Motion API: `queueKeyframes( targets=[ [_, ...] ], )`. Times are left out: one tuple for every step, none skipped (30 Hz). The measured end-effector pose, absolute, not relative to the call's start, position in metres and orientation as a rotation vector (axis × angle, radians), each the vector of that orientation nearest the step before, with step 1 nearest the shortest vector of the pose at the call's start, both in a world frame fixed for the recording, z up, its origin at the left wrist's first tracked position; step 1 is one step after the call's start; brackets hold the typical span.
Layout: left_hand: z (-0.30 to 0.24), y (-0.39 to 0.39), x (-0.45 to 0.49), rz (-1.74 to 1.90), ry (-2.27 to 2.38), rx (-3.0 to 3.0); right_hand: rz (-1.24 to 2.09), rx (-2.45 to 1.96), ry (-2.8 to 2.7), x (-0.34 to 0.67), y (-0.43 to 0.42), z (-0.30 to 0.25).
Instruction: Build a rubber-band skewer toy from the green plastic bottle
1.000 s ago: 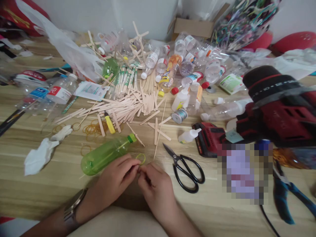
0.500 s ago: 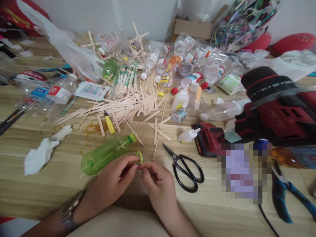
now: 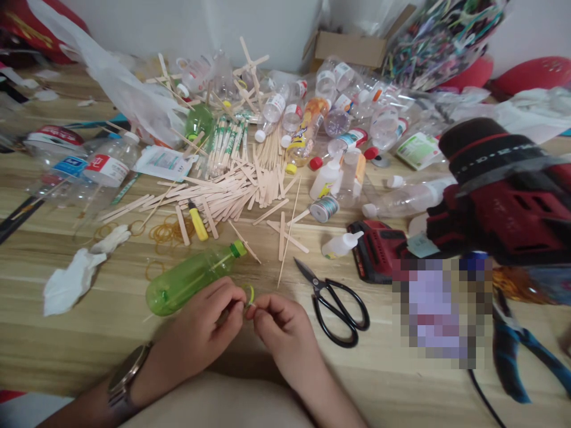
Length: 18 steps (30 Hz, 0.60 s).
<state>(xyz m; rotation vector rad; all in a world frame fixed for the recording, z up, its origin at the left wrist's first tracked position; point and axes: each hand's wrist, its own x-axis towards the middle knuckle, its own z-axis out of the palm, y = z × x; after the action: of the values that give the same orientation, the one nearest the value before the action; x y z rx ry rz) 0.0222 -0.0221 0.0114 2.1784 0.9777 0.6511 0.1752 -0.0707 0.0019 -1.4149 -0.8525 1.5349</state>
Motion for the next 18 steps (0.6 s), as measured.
queueKeyframes(
  targets=[
    [0.0120,-0.0219,0.0220,0.660,0.963,2.146,1.571,-1.394,-0.838,0.1757,-0.0708,0.0018],
    [0.0126,-0.0218,0.0217,0.667,0.946,2.116,1.602,-1.375,-0.822,0.1762,-0.0711,0.0013],
    [0.0131,-0.0218,0.0213,0.674,0.929,2.089,1.631,-1.358,-0.806,0.1765,-0.0715,0.0007],
    [0.0137,-0.0219,0.0209,0.682,0.916,2.067,1.657,-1.339,-0.789,0.1767,-0.0720,0.0000],
    [0.0142,-0.0220,0.0205,0.685,0.905,2.051,1.679,-1.319,-0.776,0.1767,-0.0725,-0.0009],
    [0.0147,-0.0223,0.0201,0.691,0.899,2.041,1.699,-1.301,-0.763,0.1767,-0.0730,-0.0017],
    [0.0153,-0.0225,0.0197,0.693,0.893,2.034,1.718,-1.285,-0.752,0.1765,-0.0735,-0.0025],
    [0.0159,-0.0229,0.0195,0.696,0.888,2.030,1.734,-1.270,-0.742,0.1764,-0.0739,-0.0031],
    [0.0166,-0.0232,0.0193,0.696,0.884,2.026,1.748,-1.258,-0.737,0.1762,-0.0744,-0.0035],
    [0.0173,-0.0235,0.0192,0.698,0.879,2.022,1.761,-1.249,-0.734,0.1761,-0.0748,-0.0037],
    [0.0180,-0.0238,0.0192,0.702,0.875,2.017,1.771,-1.243,-0.739,0.1762,-0.0752,-0.0036],
    [0.0188,-0.0241,0.0193,0.704,0.871,2.011,1.774,-1.239,-0.750,0.1763,-0.0755,-0.0032],
    [0.0195,-0.0242,0.0195,0.702,0.868,2.004,1.772,-1.237,-0.770,0.1764,-0.0757,-0.0026],
    [0.0202,-0.0244,0.0197,0.702,0.865,1.995,1.766,-1.236,-0.796,0.1767,-0.0757,-0.0018],
    [0.0208,-0.0244,0.0200,0.697,0.861,1.984,1.757,-1.235,-0.823,0.1769,-0.0756,-0.0008],
    [0.0213,-0.0244,0.0203,0.689,0.860,1.973,1.746,-1.232,-0.852,0.1770,-0.0754,0.0002],
    [0.0216,-0.0244,0.0206,0.679,0.858,1.960,1.737,-1.226,-0.878,0.1770,-0.0751,0.0012],
    [0.0218,-0.0243,0.0209,0.668,0.858,1.945,1.732,-1.218,-0.903,0.1770,-0.0748,0.0021]
  ],
)
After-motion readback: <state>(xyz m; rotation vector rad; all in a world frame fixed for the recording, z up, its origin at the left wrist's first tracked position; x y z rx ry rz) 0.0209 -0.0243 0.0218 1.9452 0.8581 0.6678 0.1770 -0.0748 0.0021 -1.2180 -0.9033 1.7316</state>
